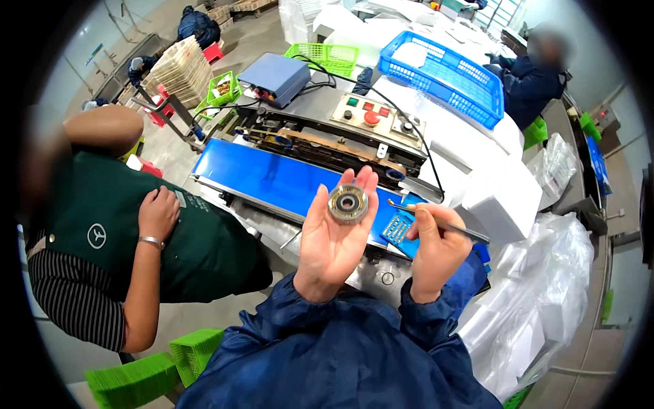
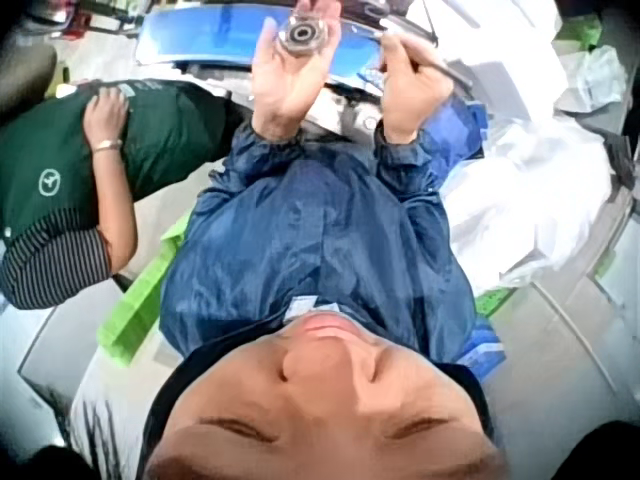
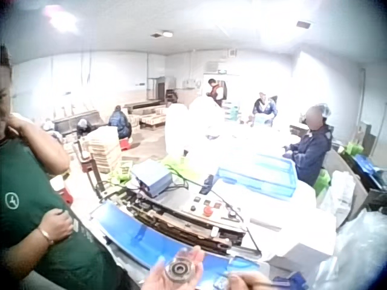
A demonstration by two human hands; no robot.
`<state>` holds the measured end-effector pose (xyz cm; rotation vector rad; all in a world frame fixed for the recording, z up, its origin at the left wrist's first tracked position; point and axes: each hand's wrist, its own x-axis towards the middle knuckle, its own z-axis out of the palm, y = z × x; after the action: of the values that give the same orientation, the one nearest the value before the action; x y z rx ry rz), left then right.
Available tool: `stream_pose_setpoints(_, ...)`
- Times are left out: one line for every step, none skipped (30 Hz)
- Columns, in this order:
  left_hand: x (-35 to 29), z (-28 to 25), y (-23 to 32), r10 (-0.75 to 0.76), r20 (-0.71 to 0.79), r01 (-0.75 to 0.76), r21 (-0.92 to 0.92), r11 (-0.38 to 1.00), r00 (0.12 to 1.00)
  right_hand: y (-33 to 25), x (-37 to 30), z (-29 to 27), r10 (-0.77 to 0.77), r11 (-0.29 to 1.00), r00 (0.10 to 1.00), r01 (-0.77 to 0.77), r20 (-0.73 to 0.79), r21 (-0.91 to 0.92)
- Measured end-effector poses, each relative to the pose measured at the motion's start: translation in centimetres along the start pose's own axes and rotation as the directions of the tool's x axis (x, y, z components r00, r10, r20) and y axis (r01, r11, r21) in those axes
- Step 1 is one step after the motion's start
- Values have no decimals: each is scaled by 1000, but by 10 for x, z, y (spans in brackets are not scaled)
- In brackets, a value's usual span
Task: The person cleans a small circular mechanical component by hand using a thin metal tool to remove debris and then uses a blue cloth to wipe the surface.
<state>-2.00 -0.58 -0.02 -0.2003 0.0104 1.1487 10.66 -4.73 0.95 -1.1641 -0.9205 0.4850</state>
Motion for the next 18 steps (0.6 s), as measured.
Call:
stream_pose_setpoints(-3,-2,1,-59,-23,58,-20,998,998,-3,7,-5,43,999,997,-44,66,18)
stream_pose_setpoints(-6,-3,1,-69,-22,69,-21,997,997,-6,13,-9,84,996,992,-86,96,14)
stream_pose_setpoints(-10,-4,0,-122,-34,123,8,992,992,-7,19,-13,127,992,984,-129,125,8)
stream_pose_setpoints(-12,-5,0,-174,-47,176,36,984,984,-3,25,-19,140,987,975,-152,171,58)
stream_pose_setpoints(-14,-5,0,-184,-47,186,34,982,982,-6,29,-23,144,989,965,-147,220,1)
stream_pose_setpoints(-16,-5,0,-208,-52,212,90,973,977,-7,33,-27,175,984,949,-180,261,-7)
stream_pose_setpoints(-17,-4,-1,-230,-57,236,145,961,972,-8,37,-30,207,977,931,-212,302,-16)
stream_pose_setpoints(-19,-3,-1,-254,-62,260,131,957,965,-10,42,-32,240,970,908,-242,344,-40)
stream_pose_setpoints(-20,-2,-2,-261,-62,267,131,955,963,-11,46,-33,275,960,882,-271,383,-65)
stream_pose_setpoints(-21,-1,-3,-282,-69,290,175,941,957,-12,50,-35,310,951,857,-287,411,-119)
stream_pose_setpoints(-21,-1,-4,-302,-76,311,219,925,950,-13,54,-35,310,951,860,-286,405,-120)
stream_pose_setpoints(-21,-2,-4,-319,-67,326,229,917,945,-16,58,-34,341,939,821,-278,457,-200)
stream_pose_setpoints(-22,-2,-5,-325,-69,332,228,915,943,-19,62,-34,375,923,778,-265,504,-278)
stream_pose_setpoints(-22,-3,-5,-331,-86,341,273,899,940,-21,65,-32,389,914,762,-250,517,-319)
stream_pose_setpoints(-22,-4,-5,-335,-102,350,319,881,937,-25,69,-31,413,904,712,-243,568,-352)
stream_pose_setpoints(-23,-4,-5,-340,-103,355,318,879,935,-29,72,-28,425,892,693,-213,582,-399)
stream_pose_setpoints(-24,-4,-5,-346,-103,360,331,872,933,-32,75,-26,439,878,673,-180,596,-443)
stream_pose_setpoints(-25,-4,-5,-352,-101,365,341,866,931,-35,76,-24,440,876,676,-180,591,-447)
